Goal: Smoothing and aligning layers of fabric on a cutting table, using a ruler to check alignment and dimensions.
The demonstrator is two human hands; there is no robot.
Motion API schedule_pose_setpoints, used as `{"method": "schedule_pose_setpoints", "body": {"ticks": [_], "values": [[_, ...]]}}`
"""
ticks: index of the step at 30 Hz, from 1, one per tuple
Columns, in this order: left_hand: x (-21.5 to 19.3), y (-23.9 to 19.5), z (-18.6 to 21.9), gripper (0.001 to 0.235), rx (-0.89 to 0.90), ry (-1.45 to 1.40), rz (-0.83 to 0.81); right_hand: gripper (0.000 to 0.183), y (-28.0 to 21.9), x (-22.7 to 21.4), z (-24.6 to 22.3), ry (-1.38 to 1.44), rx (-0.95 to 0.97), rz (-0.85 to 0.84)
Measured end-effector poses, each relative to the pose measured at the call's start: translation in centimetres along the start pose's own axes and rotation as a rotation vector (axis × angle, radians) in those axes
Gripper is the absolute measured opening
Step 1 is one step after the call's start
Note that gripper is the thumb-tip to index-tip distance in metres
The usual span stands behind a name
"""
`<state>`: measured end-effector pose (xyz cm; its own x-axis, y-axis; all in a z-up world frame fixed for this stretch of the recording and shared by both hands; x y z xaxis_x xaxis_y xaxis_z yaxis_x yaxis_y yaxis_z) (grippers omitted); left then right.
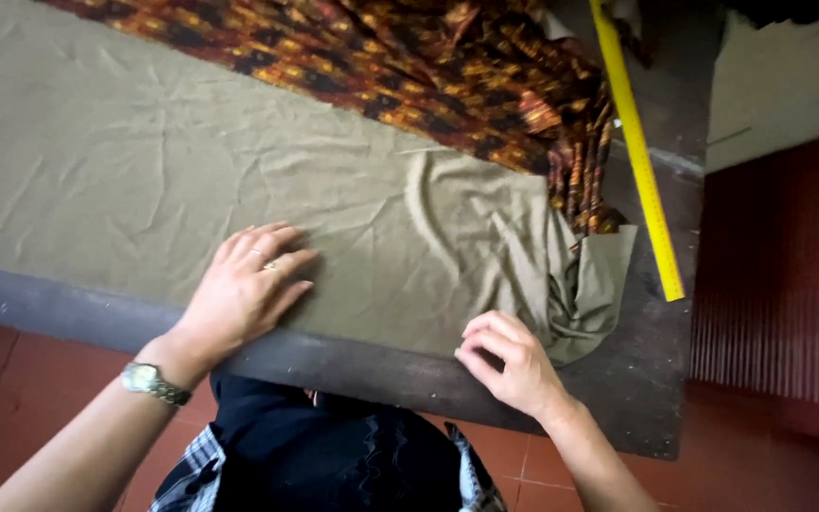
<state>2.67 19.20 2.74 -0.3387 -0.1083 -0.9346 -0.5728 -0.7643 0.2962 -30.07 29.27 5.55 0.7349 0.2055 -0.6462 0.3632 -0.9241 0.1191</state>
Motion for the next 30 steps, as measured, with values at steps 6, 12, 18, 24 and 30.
{"method": "schedule_pose_setpoints", "body": {"ticks": [6,12,18,24,30], "values": [[3.2,2.9,3.6,0.065,0.009,0.19,-0.092,0.009,4.4,-5.9,2.9,-0.13,0.143,0.389],[5.3,3.6,7.7,0.073,0.165,0.178,-0.036,0.016,6.5,-11.4,9.7,-0.134,0.334,0.508],[6.7,4.7,9.9,0.072,0.248,0.184,0.089,0.028,8.5,-12.6,11.1,-0.06,0.746,0.294],[7.1,6.6,10.3,0.073,0.256,0.213,0.12,0.032,8.6,-12.8,10.8,0.0,0.87,0.239],[7.3,6.5,11.0,0.078,0.307,0.222,0.135,0.016,8.8,-12.3,9.6,-0.087,0.98,0.122]]}}
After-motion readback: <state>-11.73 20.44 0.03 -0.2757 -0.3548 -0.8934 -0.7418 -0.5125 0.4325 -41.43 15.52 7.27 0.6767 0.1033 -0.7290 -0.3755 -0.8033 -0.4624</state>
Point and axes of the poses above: each hand's wrist, its own y-axis towards the middle knuckle, its own x-axis out of the palm, z = x × y, the point moved 2 cm from there along y, towards the middle knuckle, and after that the axes turned 12 degrees about y, right-handed, at the moved point
